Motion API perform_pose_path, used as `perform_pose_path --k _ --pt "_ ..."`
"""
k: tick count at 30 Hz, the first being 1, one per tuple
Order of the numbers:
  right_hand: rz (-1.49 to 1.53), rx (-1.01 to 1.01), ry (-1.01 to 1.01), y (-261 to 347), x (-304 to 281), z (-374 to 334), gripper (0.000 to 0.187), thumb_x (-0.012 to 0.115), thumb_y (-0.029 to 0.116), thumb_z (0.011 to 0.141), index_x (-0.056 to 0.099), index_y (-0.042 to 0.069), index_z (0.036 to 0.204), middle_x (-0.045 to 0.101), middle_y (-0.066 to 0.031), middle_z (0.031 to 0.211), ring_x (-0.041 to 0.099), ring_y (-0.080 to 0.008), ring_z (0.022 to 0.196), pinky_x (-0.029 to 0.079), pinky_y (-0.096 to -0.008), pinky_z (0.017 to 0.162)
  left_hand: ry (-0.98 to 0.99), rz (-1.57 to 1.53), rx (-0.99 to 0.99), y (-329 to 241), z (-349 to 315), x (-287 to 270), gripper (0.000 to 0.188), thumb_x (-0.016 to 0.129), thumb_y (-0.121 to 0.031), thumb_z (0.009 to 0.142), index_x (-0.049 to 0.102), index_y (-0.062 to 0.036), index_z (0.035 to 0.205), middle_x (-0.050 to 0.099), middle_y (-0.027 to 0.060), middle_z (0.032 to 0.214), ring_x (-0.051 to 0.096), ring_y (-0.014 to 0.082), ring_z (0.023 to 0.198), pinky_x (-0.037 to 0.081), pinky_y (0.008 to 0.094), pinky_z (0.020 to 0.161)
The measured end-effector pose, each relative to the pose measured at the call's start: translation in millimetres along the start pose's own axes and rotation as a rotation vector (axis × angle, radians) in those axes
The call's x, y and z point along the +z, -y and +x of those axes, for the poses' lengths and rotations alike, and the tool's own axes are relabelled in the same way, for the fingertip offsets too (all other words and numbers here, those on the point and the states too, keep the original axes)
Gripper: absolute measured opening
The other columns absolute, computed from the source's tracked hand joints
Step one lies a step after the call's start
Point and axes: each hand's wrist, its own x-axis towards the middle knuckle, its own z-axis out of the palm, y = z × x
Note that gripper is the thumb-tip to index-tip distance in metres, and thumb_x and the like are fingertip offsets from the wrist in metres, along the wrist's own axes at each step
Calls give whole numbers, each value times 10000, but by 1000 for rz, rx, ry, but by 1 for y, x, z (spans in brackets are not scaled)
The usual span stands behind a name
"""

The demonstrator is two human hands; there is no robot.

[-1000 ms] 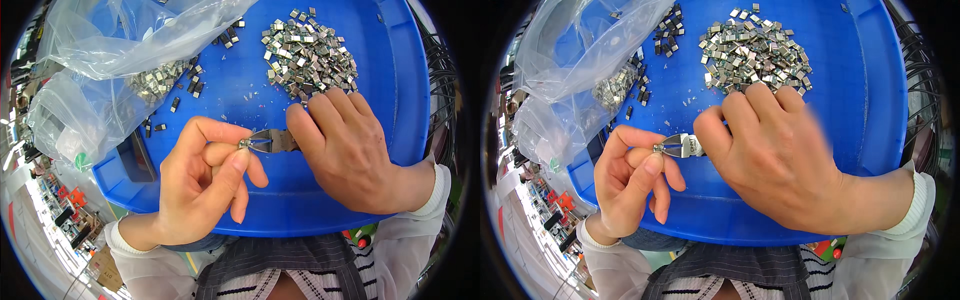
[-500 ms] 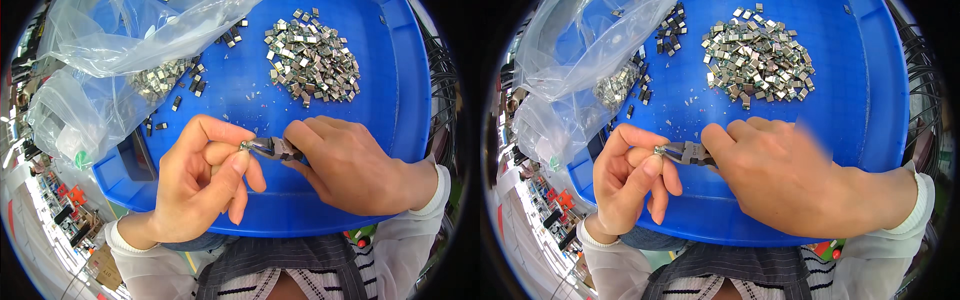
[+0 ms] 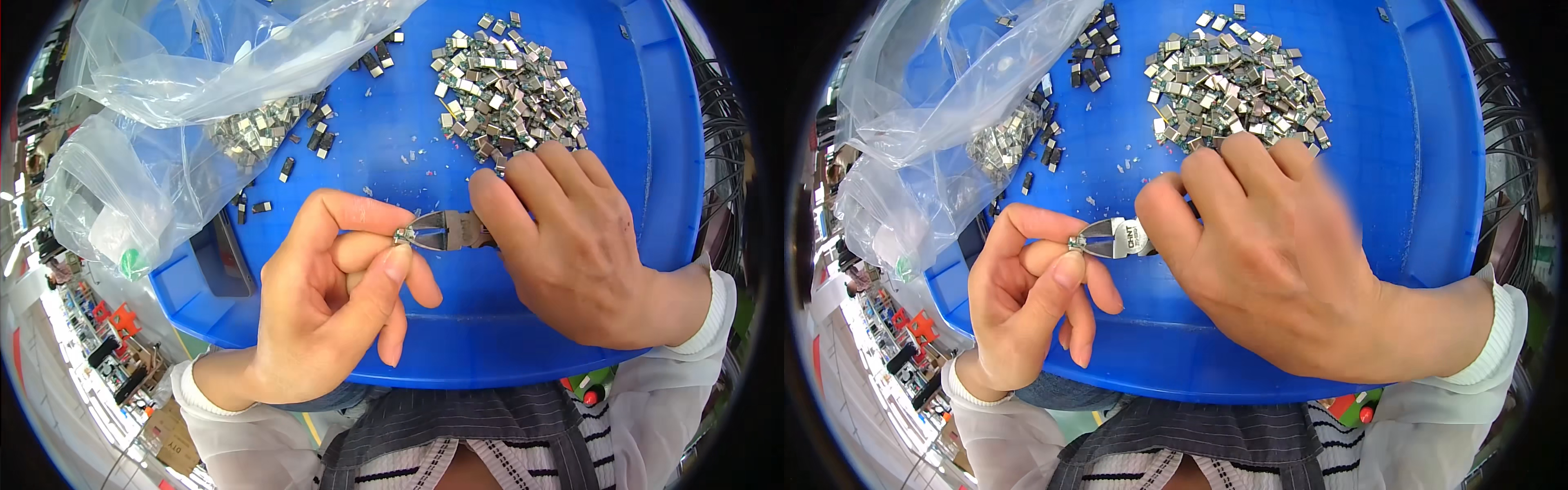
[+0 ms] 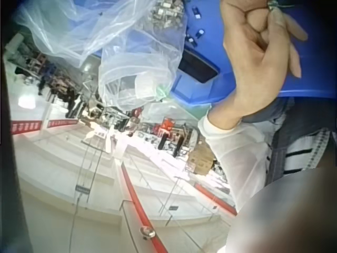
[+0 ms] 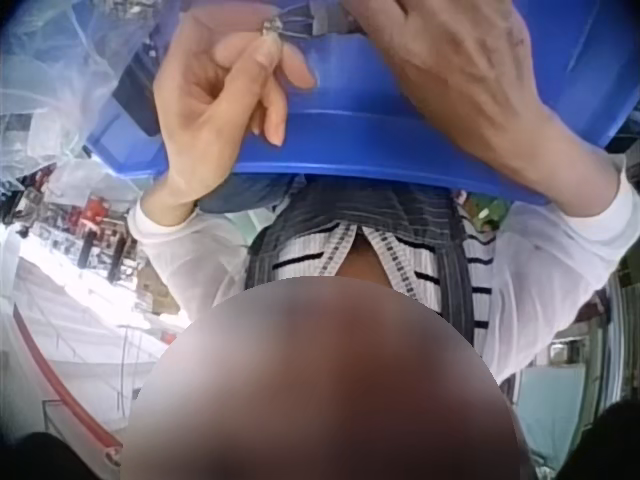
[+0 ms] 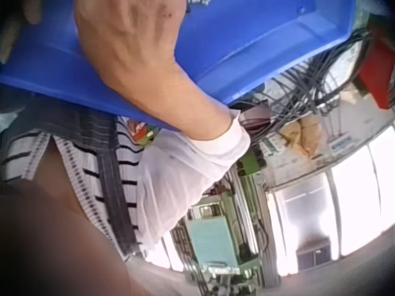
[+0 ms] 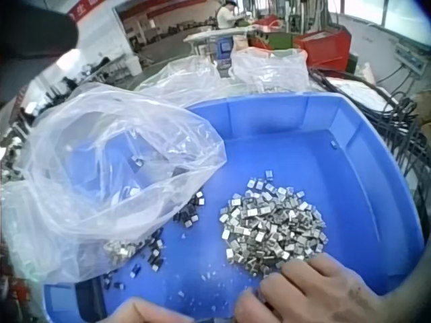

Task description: Assemble small electronic components using pliers at a factory workbench.

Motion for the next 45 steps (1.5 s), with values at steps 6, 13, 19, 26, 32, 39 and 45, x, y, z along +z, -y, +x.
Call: perform_pose_path --k 6,13,19,26,32,39,45 --pt "-64 -8 -34 0 1 0 131 587 61 719 492 65 809 413 -51 726 401 -182 629 352 -286 593 5 69 24 1 0 1 183 425 -35 916 382 20 1085 622 142 708 486 105 364 337 157 361" --pt "-54 -6 10 -1 -2 -3 151 601 61 709 485 67 806 405 -48 719 401 -179 619 352 -283 582 17 126 49 0 -1 3 180 429 -27 913 385 21 1081 622 140 712 490 102 372 345 157 364" --pt "218 26 67 -2 -2 -7 167 614 62 697 486 67 804 411 -49 721 407 -181 619 353 -283 576 33 69 77 1 1 2 176 425 -24 914 386 23 1079 622 141 715 491 100 373 345 154 366" --pt "162 26 61 -3 -2 -5 181 619 63 695 495 62 826 416 -49 726 412 -182 628 356 -288 585 22 87 79 1 1 2 185 425 -16 911 381 22 1087 621 142 718 485 98 375 344 153 370" --pt "-35 14 -19 -3 -3 -4 166 601 64 707 500 57 839 410 -49 728 399 -182 627 351 -290 592 19 190 132 2 0 5 196 420 -16 913 371 23 1100 619 141 726 483 94 387 345 150 379" --pt "-50 -10 -25 -3 0 -4 141 585 64 716 498 55 827 400 -52 731 384 -180 622 345 -288 592 27 266 182 5 0 3 205 413 -9 913 364 24 1109 615 137 733 485 92 401 347 147 388" --pt "-51 -16 -9 -2 1 -5 136 585 61 723 492 57 823 400 -54 734 386 -182 622 345 -290 585 37 292 202 7 -1 1 212 413 6 905 365 24 1111 614 136 731 484 94 400 342 147 383"
